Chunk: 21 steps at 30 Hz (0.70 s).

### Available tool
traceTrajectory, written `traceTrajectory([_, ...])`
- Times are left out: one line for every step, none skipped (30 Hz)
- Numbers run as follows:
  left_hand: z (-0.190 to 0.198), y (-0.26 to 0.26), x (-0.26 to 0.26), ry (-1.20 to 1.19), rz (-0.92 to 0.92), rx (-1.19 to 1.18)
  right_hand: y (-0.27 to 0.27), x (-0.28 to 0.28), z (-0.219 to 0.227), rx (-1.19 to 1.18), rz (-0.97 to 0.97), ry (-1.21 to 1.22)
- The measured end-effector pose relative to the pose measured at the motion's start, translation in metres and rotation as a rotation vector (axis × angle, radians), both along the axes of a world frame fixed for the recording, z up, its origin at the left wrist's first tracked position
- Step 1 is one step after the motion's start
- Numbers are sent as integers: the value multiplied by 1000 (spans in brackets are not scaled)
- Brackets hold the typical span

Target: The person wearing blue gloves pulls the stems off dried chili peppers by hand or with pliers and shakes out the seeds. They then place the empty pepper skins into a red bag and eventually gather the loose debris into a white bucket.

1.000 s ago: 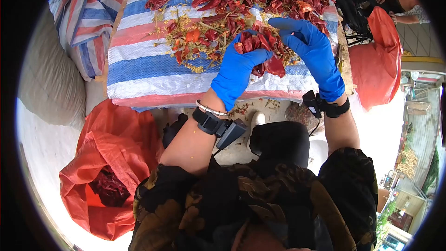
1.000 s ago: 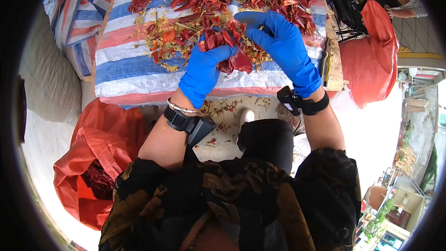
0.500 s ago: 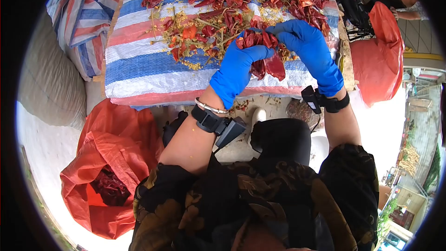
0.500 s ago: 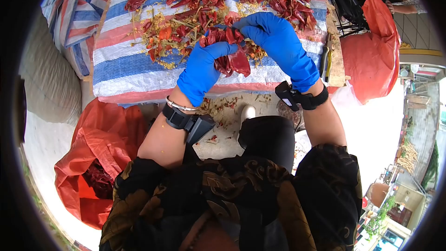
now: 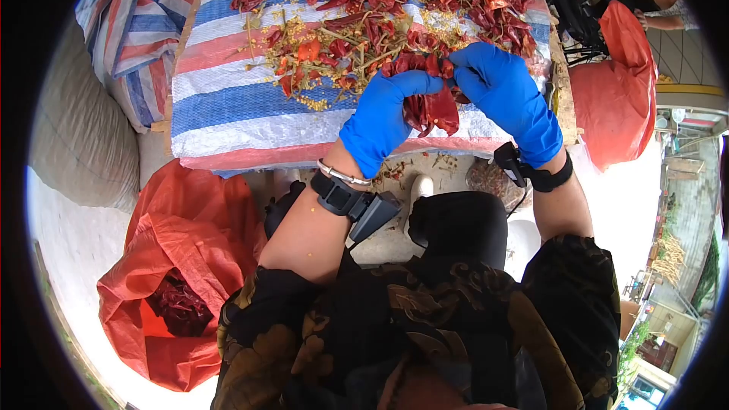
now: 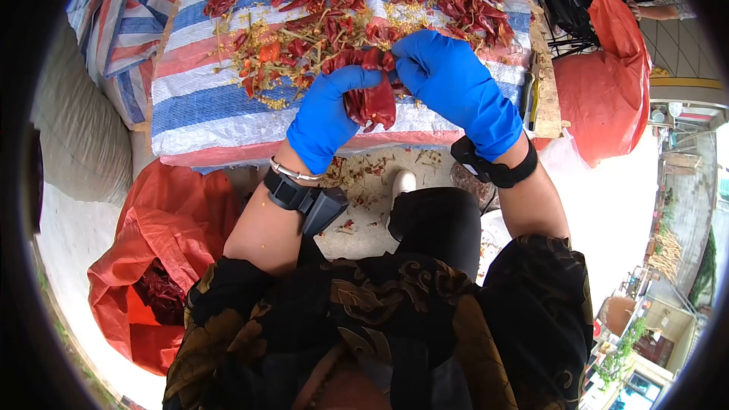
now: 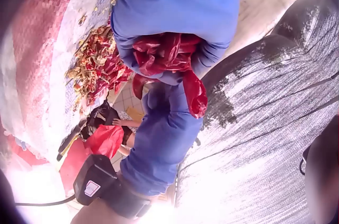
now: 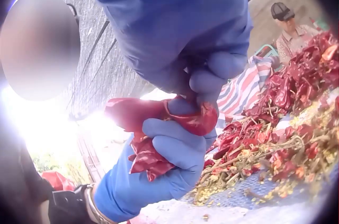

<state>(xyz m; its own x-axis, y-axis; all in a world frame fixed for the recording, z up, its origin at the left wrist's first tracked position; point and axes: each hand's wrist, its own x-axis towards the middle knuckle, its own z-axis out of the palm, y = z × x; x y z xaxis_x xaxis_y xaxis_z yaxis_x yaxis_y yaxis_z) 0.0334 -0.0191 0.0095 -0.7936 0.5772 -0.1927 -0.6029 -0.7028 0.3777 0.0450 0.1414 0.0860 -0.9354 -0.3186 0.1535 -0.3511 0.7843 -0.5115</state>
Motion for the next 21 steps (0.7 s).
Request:
traceTrajectory([2, -2, 0, 1, -1, 1, 0, 0, 3, -172, -68, -148])
traceTrajectory([5, -5, -1, -36, -9, 66, 2, 0, 6, -171, -70, -148])
traceTrajectory([6, -6, -1, -73, -18, 132, 8, 0, 9, -244, -140, -195])
traceTrajectory([4, -7, -1, -73, -19, 134, 16, -2, 12, -317, -209, -242])
traceTrajectory([0, -6, -1, -68, -6, 119, 35, -7, 4, -354, -251, -170])
traceTrajectory([-2, -7, -1, -62, 6, 106, 61, -11, -7, -273, -274, -51])
traceTrajectory([-2, -8, -2, -60, 4, 109, 79, -9, -10, -83, -447, 31])
traceTrajectory([-2, -8, -2, -31, 11, 69, 108, -10, -19, 151, -561, 52])
traceTrajectory([-1, -8, -3, 0, 12, 33, 136, -5, -30, 277, -623, 121])
traceTrajectory([1, -8, -3, 5, -6, 43, 165, 1, -38, 433, -694, 102])
traceTrajectory([2, -9, -3, 1, 2, 41, 193, 7, -47, 536, -780, 78])
traceTrajectory([2, -9, -3, -5, 9, 38, 208, 16, -52, 615, -846, 77])
traceTrajectory([0, -8, -4, -4, 15, 37, 226, 23, -57, 650, -872, -15])
traceTrajectory([-1, -7, -4, 1, -2, 44, 242, 27, -63, 679, -895, -106])
traceTrajectory([-2, -7, -3, -28, 13, 41, 254, 31, -71, 681, -911, -106])
traceTrajectory([-2, -6, -3, -59, 31, 35, 260, 34, -78, 653, -942, -51])
traceTrajectory([-5, -6, -4, -70, 29, 46, 268, 35, -82, 624, -969, 5])
traceTrajectory([-5, -5, -5, -67, 24, 45, 267, 35, -81, 622, -975, 6])
traceTrajectory([-4, -5, -4, -58, 37, 33, 267, 34, -81, 571, -1011, 1])
traceTrajectory([-4, -5, -4, -48, 51, 22, 266, 33, -81, 521, -1046, -4])
traceTrajectory([-5, -4, -4, -47, 61, 17, 265, 32, -79, 403, -1075, 13])
